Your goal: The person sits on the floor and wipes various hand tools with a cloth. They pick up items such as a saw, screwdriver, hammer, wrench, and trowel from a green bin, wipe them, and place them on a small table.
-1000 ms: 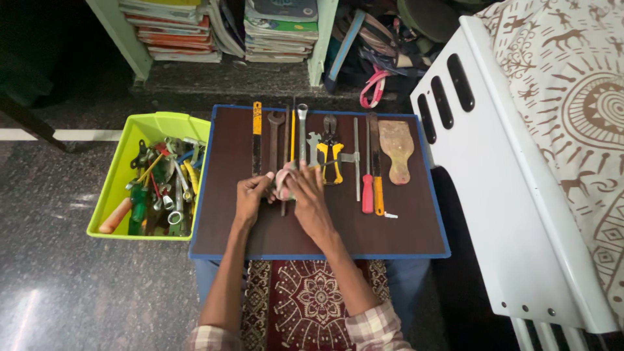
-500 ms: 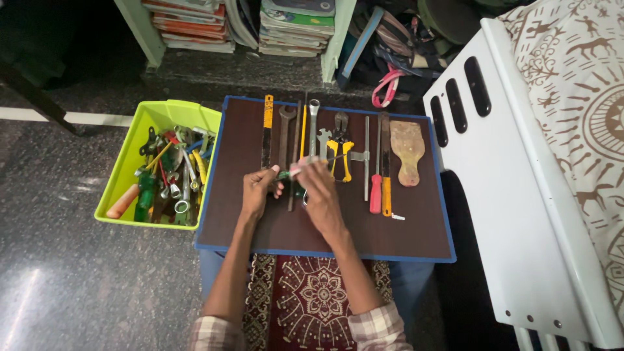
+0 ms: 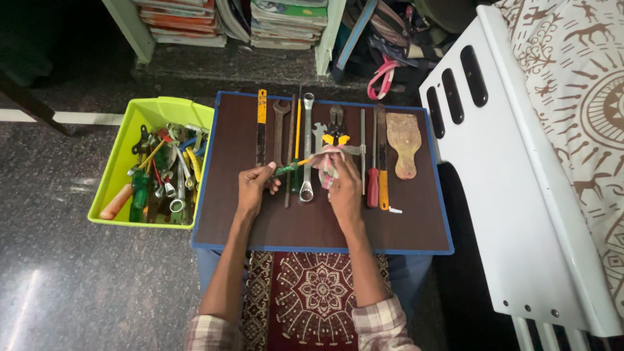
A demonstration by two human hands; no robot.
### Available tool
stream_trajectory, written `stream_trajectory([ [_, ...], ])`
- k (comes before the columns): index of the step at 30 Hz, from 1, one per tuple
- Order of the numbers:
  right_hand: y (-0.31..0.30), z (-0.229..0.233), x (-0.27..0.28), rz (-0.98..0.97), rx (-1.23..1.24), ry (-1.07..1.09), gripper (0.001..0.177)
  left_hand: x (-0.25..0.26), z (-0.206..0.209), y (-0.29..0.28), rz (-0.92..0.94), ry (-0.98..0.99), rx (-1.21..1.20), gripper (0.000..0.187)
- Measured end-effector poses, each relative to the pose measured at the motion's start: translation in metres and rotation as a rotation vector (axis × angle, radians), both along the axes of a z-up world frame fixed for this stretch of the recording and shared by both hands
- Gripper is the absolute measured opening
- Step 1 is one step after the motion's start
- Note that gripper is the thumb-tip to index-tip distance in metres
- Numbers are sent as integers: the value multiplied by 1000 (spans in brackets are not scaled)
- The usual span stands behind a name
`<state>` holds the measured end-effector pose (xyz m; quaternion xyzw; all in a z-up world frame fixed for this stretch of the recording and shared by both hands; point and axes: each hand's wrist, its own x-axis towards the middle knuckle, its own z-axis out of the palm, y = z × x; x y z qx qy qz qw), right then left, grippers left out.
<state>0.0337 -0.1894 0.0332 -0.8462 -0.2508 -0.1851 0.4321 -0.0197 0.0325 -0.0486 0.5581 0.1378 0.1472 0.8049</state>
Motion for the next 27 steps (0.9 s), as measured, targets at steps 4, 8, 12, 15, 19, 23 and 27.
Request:
stream_trajectory([
  [4, 18, 4, -8, 120, -29, -95, 46, -1, -1, 1, 3, 1, 6, 29],
  [8, 37, 5, -21, 213, -242, -203, 51, -2, -1, 2, 3, 9, 27, 30],
  [12, 32, 5, -16, 201, -160, -194, 44, -2, 0, 1, -5, -7, 12, 34],
  [15, 17, 2, -1, 53, -112, -95, 53, -2, 2, 2, -5, 10, 18, 33],
  [19, 3, -6, 5, -60, -115, 12, 66, -1, 0, 2, -12, -13, 14, 34],
  [23, 19, -14, -11, 98, -60, 49, 56, -2, 1, 2, -4, 2, -28, 33],
  [27, 30, -9, -22, 212, -64, 55, 58, -5, 6, 1, -3, 17, -45, 30],
])
